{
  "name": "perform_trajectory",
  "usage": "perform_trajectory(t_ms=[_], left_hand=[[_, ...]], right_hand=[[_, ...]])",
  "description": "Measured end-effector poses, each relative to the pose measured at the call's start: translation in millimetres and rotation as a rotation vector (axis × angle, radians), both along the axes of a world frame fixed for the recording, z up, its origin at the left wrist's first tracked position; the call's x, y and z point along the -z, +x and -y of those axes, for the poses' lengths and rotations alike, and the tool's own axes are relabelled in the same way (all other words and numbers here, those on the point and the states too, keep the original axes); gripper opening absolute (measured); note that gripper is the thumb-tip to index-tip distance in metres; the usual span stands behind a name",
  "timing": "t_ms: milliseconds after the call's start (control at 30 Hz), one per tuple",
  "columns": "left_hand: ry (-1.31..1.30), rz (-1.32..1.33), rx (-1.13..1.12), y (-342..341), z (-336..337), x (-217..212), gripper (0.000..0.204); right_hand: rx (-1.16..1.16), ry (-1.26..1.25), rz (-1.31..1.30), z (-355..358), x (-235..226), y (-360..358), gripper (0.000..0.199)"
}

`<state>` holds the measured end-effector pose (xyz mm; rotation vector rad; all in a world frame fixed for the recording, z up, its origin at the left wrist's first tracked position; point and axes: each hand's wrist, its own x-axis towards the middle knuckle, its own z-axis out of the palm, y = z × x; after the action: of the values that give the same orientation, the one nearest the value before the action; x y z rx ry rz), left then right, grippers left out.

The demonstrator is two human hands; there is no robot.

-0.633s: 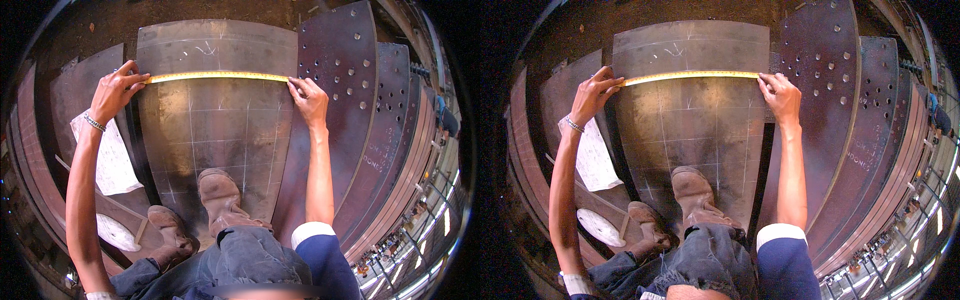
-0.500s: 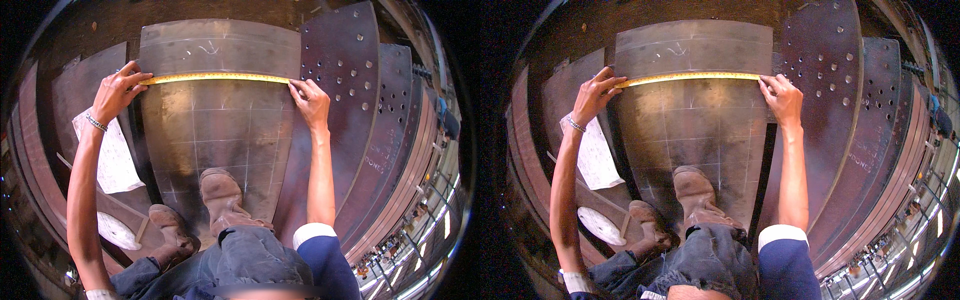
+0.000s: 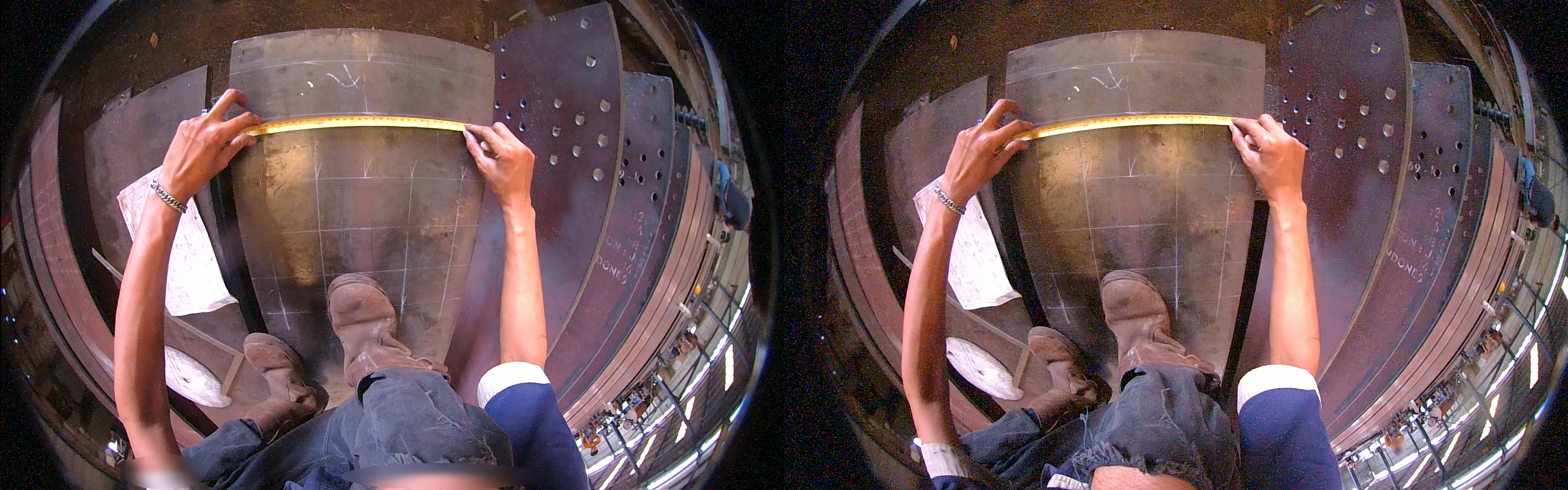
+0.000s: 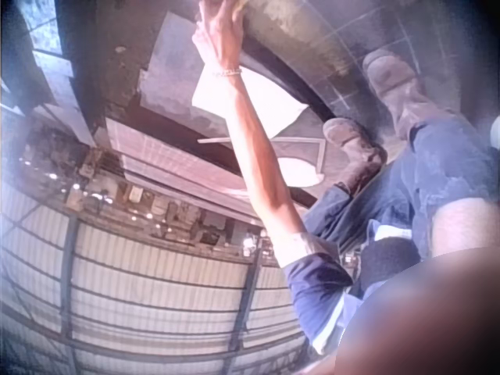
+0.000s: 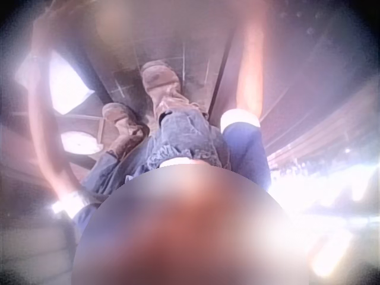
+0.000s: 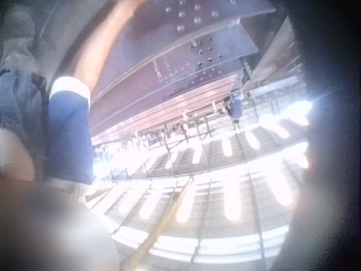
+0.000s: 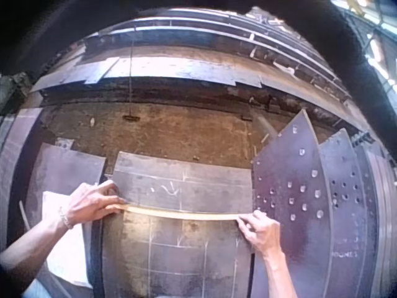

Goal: The person measures a large metal sheet using a yellow tape measure and marks measurements with a white marker. The person repeatedly measures different sections of the sheet and makes marks to indicate specific dimensions.

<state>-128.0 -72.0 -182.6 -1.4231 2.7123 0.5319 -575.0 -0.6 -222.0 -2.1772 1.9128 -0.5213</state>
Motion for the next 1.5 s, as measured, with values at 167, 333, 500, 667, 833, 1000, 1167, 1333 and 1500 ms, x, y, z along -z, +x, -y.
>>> perform_trajectory(t_ms=[167, 333, 500, 667, 833, 1000, 1167, 1333, 1500], left_hand=[[-0.068, -0.04, -0.001, -0.9, -1.0, -1.5, 0.019], [-0.125, -0.083, 0.007, -1.3, 2.0, -1.1, 0.018], [-0.116, -0.081, 0.029, 5.6, 4.1, 5.7, 0.016], [-0.11, -0.109, 0.066, 1.6, 4.5, 3.4, 0.017], [-0.125, -0.09, 0.09, 1.6, 4.6, 3.7, 0.018], [-0.131, -0.082, 0.106, 3.9, 6.4, 8.3, 0.014], [-0.107, -0.085, 0.078, 1.9, 6.0, 6.5, 0.012], [-0.11, -0.095, 0.083, 1.3, 6.3, 6.0, 0.012], [-0.106, -0.092, 0.08, 5.0, 7.3, 8.7, 0.012]], right_hand=[[0.009, -0.007, 0.001, 1.0, 0.9, 7.9, 0.013], [0.014, 0.0, 0.003, 0.7, 2.4, 8.1, 0.013], [0.039, 0.005, 0.018, -0.1, 2.2, 8.9, 0.013], [0.046, -0.011, 0.027, -3.5, 5.4, 6.3, 0.014], [0.053, -0.018, 0.042, -4.3, 6.2, 7.1, 0.014], [0.071, -0.019, 0.061, -4.8, 7.0, 7.5, 0.013], [0.073, -0.022, 0.053, -5.0, 6.7, 7.6, 0.013], [0.068, -0.014, 0.053, -4.5, 5.0, 7.6, 0.013], [0.057, -0.019, 0.049, -4.2, 5.9, 7.5, 0.013]])
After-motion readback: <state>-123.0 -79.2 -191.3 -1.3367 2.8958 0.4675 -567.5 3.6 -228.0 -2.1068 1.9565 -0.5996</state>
